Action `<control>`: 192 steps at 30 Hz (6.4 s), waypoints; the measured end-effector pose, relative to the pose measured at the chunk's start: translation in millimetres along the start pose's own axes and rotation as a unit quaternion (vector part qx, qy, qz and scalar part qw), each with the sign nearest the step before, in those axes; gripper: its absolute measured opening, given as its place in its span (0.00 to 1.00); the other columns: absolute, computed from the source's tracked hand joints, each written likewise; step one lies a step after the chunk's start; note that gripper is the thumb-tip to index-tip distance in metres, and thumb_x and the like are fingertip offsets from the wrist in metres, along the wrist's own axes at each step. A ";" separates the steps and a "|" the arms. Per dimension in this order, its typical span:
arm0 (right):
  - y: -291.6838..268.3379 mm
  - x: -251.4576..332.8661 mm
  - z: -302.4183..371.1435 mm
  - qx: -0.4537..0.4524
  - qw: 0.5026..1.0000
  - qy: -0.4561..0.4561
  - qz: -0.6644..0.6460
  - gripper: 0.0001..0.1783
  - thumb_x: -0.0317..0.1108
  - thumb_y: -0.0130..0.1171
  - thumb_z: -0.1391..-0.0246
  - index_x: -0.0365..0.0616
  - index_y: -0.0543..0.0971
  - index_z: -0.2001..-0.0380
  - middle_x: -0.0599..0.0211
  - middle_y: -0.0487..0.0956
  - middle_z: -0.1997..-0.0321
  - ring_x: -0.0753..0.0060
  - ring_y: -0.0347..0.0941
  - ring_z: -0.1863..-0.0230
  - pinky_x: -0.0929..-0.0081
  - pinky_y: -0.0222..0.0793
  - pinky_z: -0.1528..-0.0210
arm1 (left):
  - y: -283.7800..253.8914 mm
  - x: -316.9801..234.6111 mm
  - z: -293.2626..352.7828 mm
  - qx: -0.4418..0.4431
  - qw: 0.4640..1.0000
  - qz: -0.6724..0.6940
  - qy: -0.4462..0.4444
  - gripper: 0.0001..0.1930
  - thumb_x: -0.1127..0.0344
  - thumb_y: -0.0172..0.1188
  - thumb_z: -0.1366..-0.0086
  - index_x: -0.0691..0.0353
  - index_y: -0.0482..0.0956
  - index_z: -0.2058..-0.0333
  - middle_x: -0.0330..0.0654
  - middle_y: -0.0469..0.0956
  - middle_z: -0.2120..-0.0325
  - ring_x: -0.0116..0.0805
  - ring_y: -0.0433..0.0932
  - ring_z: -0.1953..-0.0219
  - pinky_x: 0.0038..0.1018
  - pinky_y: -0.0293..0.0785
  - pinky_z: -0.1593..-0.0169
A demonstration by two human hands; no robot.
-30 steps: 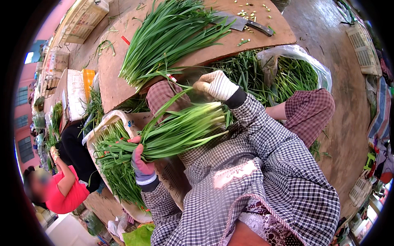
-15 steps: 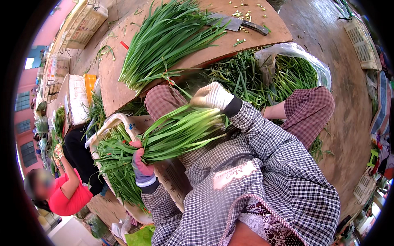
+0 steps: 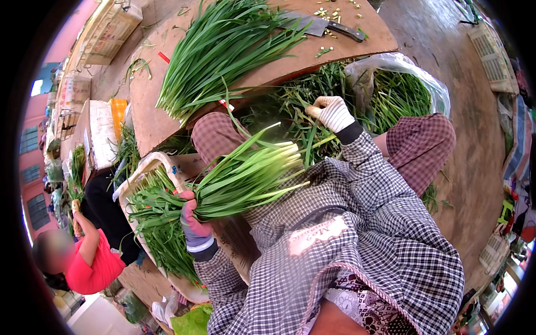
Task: The person sorts bunches of green onions by hand, removing outer leaves and debris, and places them into a large plastic bag.
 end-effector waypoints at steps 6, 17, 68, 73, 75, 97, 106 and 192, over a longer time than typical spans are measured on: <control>48.0 40.2 27.1 0.235 0.945 -0.228 0.001 0.17 0.45 0.57 0.49 0.43 0.82 0.64 0.60 0.82 0.69 0.73 0.78 0.67 0.75 0.73 0.62 | 3.9 -7.5 -5.9 0.038 0.994 -0.087 0.046 0.16 0.70 0.51 0.43 0.60 0.70 0.54 0.36 0.71 0.57 0.31 0.72 0.56 0.29 0.72 0.51; 60.5 30.4 7.7 0.180 0.952 -0.248 -0.023 0.16 0.37 0.62 0.58 0.39 0.82 0.66 0.56 0.80 0.76 0.71 0.76 0.77 0.74 0.72 0.70 | 4.2 -24.1 -16.8 0.165 0.936 -0.264 0.165 0.11 0.62 0.49 0.36 0.59 0.67 0.58 0.35 0.67 0.54 0.23 0.67 0.56 0.20 0.62 0.48; 68.2 22.8 1.3 -0.035 0.964 -0.260 0.048 0.10 0.35 0.60 0.51 0.46 0.82 0.66 0.56 0.79 0.77 0.61 0.76 0.77 0.69 0.71 0.72 | 66.9 3.7 7.4 -0.029 0.999 0.018 -0.040 0.21 0.62 0.52 0.36 0.63 0.65 0.46 0.45 0.73 0.52 0.34 0.73 0.51 0.34 0.70 0.46; 60.1 85.6 71.2 0.058 0.942 -0.329 -0.040 0.09 0.32 0.64 0.54 0.39 0.80 0.69 0.59 0.77 0.74 0.64 0.75 0.73 0.74 0.71 0.68 | 35.2 12.6 -39.2 0.018 0.984 0.178 -0.001 0.22 0.55 0.47 0.34 0.65 0.70 0.48 0.51 0.73 0.50 0.44 0.73 0.49 0.41 0.69 0.43; 84.8 37.9 43.7 0.049 0.928 -0.339 -0.146 0.08 0.31 0.62 0.51 0.39 0.80 0.68 0.58 0.79 0.70 0.67 0.76 0.70 0.76 0.73 0.67 | 9.9 28.3 -67.7 0.026 0.989 0.136 0.047 0.20 0.59 0.43 0.33 0.63 0.71 0.48 0.52 0.73 0.49 0.46 0.74 0.49 0.46 0.70 0.45; 20.0 25.4 57.5 0.109 0.973 -0.183 -0.087 0.26 0.40 0.66 0.57 0.38 0.77 0.54 0.62 0.81 0.64 0.76 0.75 0.62 0.78 0.71 0.59 | 15.6 43.2 -72.8 -0.013 0.992 0.120 0.039 0.16 0.64 0.42 0.33 0.64 0.73 0.54 0.50 0.77 0.56 0.40 0.78 0.57 0.39 0.77 0.52; 23.8 48.8 45.6 0.109 0.966 -0.230 -0.053 0.30 0.47 0.68 0.63 0.44 0.79 0.56 0.58 0.81 0.68 0.71 0.77 0.68 0.76 0.72 0.62 | 9.6 54.3 -73.9 -0.040 0.991 0.116 0.045 0.15 0.64 0.42 0.34 0.65 0.72 0.54 0.50 0.76 0.56 0.40 0.78 0.58 0.38 0.77 0.52; 20.3 101.8 21.2 0.064 0.931 -0.310 0.182 0.21 0.46 0.65 0.60 0.40 0.81 0.67 0.52 0.78 0.73 0.60 0.77 0.69 0.69 0.72 0.67 | 30.9 21.8 -53.5 -0.060 0.991 0.115 0.030 0.18 0.60 0.45 0.32 0.68 0.72 0.53 0.50 0.77 0.57 0.39 0.78 0.56 0.36 0.77 0.51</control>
Point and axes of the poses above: each hand's wrist, its own z-axis away from the middle knuckle, its own y-axis out of the palm, x = y × z, the point moved 2 cm from there along -z, towards the middle knuckle
